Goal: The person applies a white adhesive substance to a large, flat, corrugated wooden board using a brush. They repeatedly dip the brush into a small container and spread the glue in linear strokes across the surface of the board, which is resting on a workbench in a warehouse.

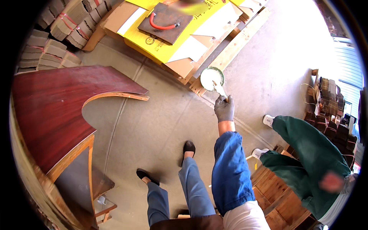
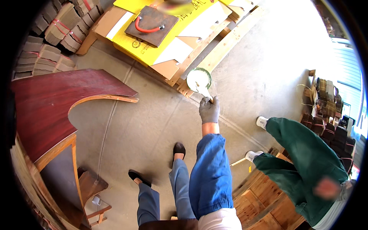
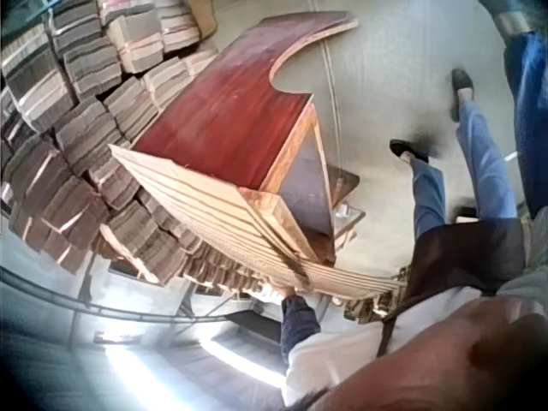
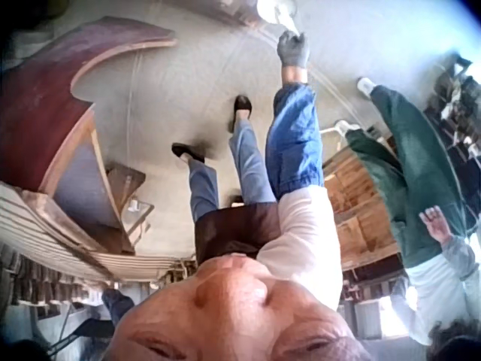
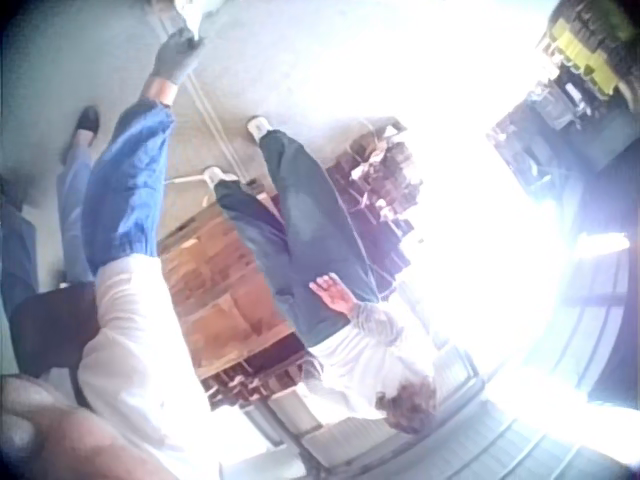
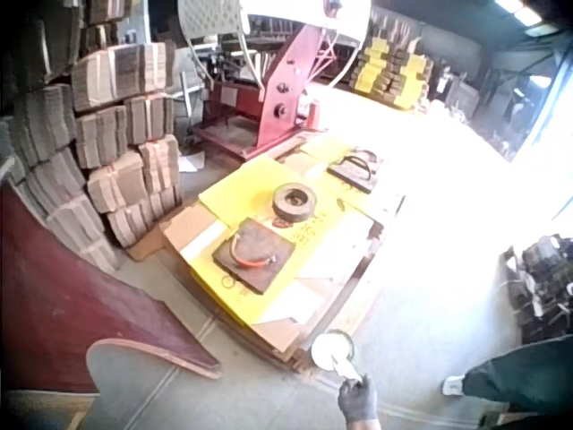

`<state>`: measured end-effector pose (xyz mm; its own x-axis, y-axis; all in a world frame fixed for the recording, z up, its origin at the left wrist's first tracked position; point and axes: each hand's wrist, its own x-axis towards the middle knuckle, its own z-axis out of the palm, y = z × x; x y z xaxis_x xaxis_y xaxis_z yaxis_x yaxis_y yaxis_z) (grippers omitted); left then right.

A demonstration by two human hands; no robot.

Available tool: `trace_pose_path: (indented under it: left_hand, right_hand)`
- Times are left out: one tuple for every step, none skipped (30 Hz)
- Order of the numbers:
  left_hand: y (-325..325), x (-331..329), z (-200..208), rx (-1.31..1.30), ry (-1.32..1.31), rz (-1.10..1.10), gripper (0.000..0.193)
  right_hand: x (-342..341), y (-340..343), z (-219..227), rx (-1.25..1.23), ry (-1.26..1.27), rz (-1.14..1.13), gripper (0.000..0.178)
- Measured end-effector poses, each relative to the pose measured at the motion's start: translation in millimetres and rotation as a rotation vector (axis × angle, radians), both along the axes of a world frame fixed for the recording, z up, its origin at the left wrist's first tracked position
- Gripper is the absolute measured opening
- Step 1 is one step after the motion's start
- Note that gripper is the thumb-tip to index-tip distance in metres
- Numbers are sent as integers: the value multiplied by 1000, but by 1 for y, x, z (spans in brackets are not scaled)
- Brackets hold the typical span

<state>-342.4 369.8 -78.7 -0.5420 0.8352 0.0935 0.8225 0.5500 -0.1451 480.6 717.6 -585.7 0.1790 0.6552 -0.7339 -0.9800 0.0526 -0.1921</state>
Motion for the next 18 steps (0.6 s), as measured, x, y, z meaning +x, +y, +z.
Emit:
trace_pose_path:
  left_hand:
    - [-2,0,-2,11,-5,-4,51]
    - [-4,0,2,22,-3,-5,51]
    - [-5,0,0,27,-7,-7,51]
    - [-12,1,6,34,-6,-5,51]
    - [-27,1,16,37,3,12,51]
    - [-44,3,24,47,8,29,51]
    - [-57,-1,23,76,-19,46,51]
    - [-69,-2,32,109,-53,80,51]
    - [-77,-9,22,191,-181,140,51]
    - [-73,-8,15,296,-320,206,51]
    - [-75,-1,25,362,-392,255,51]
    - [-51,10,48,145,-521,341,49]
    - [-53,20,59,48,-296,274,53]
    - [-74,2,58,120,-146,24,51]
    - [-78,-7,47,164,-142,40,48]
    - [-72,-5,50,167,-174,48,49]
    - [-64,3,58,187,-236,52,51]
    - [-65,2,66,209,-298,48,52]
  right_hand:
    - [3,-3,16,62,36,8,33]
    - [2,-6,33,125,80,19,33]
    - [-2,-11,56,169,46,16,31]
    - [-15,-12,91,115,1,14,30]
    - [-34,-8,138,67,-39,24,29]
    - [-55,-8,177,21,-78,38,28]
    - [-54,-13,209,108,-157,89,29]
    - [-50,-18,233,485,-25,239,32]
    - [-40,-27,264,843,51,432,38]
    - [-43,-35,302,671,-114,360,37]
    - [-57,-43,334,466,-249,316,36]
    - [-65,-49,370,259,-383,295,35]
    - [-110,-46,424,195,-382,259,35]
    - [-146,-51,472,131,-404,194,35]
    - [-142,-62,485,323,-342,341,34]
    - [-137,-74,491,486,-274,491,33]
    - [-165,-77,506,704,-183,563,32]
    - [-204,-90,534,652,-219,546,31]
